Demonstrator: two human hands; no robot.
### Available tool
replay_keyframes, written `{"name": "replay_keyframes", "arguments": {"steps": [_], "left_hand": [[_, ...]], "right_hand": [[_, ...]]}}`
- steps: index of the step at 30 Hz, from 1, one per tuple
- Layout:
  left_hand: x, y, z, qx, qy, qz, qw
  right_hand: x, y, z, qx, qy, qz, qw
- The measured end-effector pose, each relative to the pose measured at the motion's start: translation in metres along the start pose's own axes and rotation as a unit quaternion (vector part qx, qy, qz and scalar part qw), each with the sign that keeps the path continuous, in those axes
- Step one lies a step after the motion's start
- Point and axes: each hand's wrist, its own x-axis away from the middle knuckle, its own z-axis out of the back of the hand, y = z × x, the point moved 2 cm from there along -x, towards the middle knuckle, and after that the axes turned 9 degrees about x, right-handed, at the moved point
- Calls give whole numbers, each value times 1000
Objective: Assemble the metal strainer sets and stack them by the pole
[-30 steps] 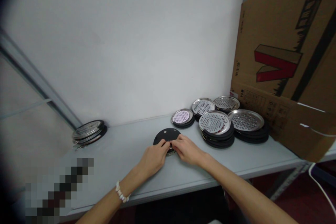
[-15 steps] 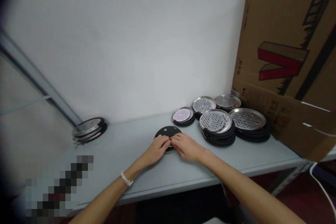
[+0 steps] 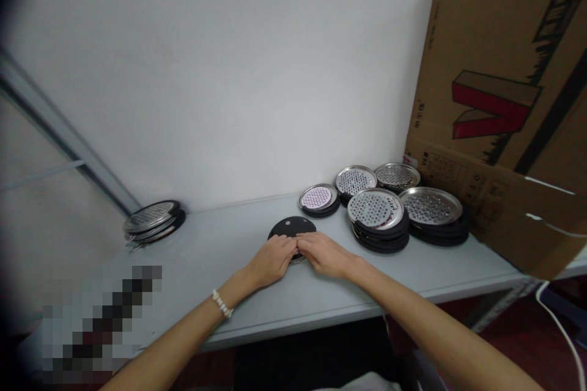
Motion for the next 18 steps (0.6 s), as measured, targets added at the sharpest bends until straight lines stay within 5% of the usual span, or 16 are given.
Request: {"name": "replay_keyframes", "arguments": {"steps": [11, 18], "left_hand": [[-2, -11, 4, 0, -21, -56, 998], [-5, -12, -2, 16, 24, 4, 1000]], "right_hand": [[-3, 1, 1, 15, -20, -2, 1000], [-3, 4, -2, 22, -23, 1, 999]]}}
